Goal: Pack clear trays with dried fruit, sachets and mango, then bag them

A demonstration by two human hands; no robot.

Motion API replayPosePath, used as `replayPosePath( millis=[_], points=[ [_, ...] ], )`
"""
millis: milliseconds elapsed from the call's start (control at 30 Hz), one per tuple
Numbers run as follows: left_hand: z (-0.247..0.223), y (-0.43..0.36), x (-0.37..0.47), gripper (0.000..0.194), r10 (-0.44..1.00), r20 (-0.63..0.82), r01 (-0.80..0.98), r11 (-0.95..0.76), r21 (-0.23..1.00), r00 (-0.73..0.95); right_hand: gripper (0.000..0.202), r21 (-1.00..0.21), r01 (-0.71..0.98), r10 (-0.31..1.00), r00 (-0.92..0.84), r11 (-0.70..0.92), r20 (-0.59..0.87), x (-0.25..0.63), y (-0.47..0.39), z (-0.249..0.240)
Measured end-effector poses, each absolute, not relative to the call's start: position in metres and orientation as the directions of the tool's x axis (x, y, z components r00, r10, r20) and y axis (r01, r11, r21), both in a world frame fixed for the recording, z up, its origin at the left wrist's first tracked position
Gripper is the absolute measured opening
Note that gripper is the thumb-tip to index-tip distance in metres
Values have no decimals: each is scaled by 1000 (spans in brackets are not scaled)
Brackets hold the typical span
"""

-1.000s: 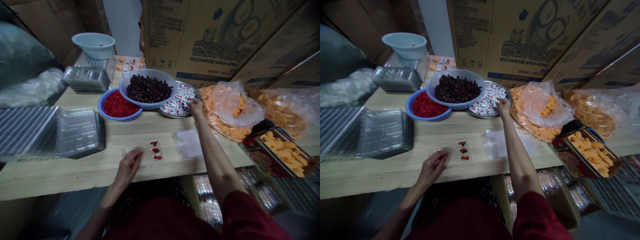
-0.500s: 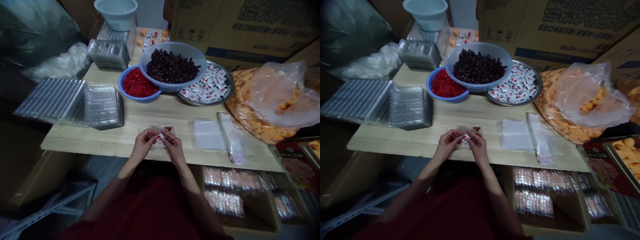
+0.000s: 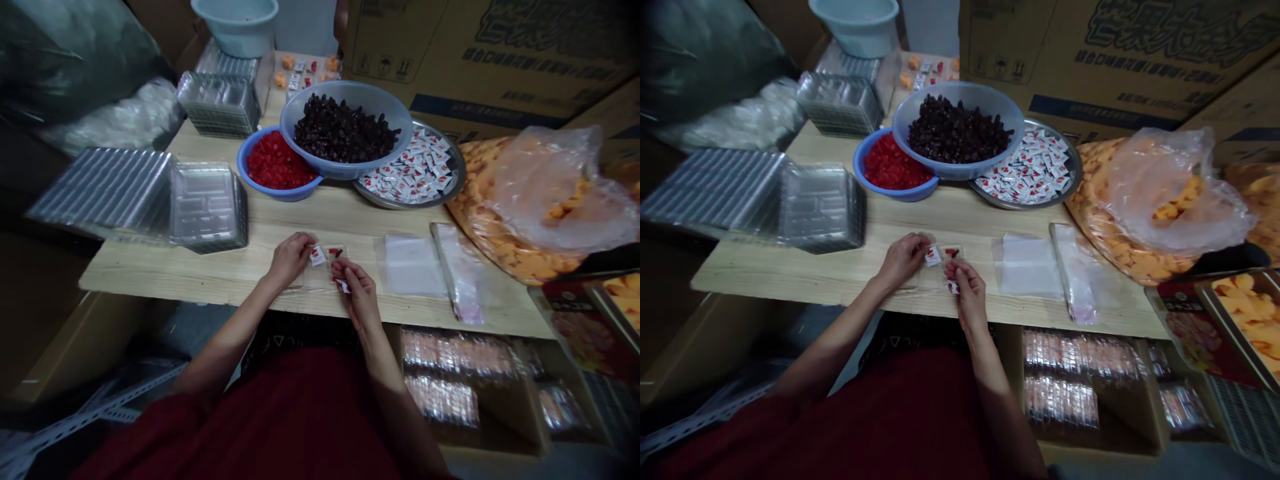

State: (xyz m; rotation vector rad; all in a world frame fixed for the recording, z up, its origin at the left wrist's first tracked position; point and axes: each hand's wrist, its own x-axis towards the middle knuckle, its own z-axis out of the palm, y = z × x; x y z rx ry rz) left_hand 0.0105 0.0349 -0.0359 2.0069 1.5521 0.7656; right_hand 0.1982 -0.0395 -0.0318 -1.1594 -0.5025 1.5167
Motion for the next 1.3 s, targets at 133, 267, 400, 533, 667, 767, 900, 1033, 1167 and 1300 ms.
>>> replayPosePath(
  millis=[133,267,400,533,667,767,900,1033,1167,1300],
  points=[
    [-37,26,12,14,957,237,708,-285,646,169,29,-844,-472,940,84,-254,-330,193,-42,-35],
    [-38,13,10,22,926,283,726,-372,579,249,26,-874,-431,953,93,-223,-289,189,-41,-39],
    [-37,9,9,20,936,235,767,-351,537,263,24,-898,-377,954,100,-225,-281,189,-41,-42],
    [-19,-9,19,21,971,183,587,-240,773,155,28,-942,-282,971,96,-184,-218,190,-42,-39],
    [-4,-37,36,27,978,-98,193,62,979,183,39,-991,-128,998,50,-26,-32,187,-46,-32],
    [-8,-49,39,28,966,-189,60,181,982,178,50,-995,-33,996,-13,92,93,181,-52,-30],
    [-17,-55,28,29,970,-190,135,171,976,148,59,-991,10,988,-84,132,131,173,-60,-35],
    [-23,-58,20,19,985,-136,292,99,951,107,59,-987,50,983,-107,154,148,169,-61,-37],
    [-32,-54,19,18,1000,-12,452,11,892,1,45,-982,49,983,-32,183,181,175,-55,-29],
    [-38,-49,19,16,985,144,672,-170,721,94,32,-991,22,990,30,134,135,195,-53,-17]
  ],
)
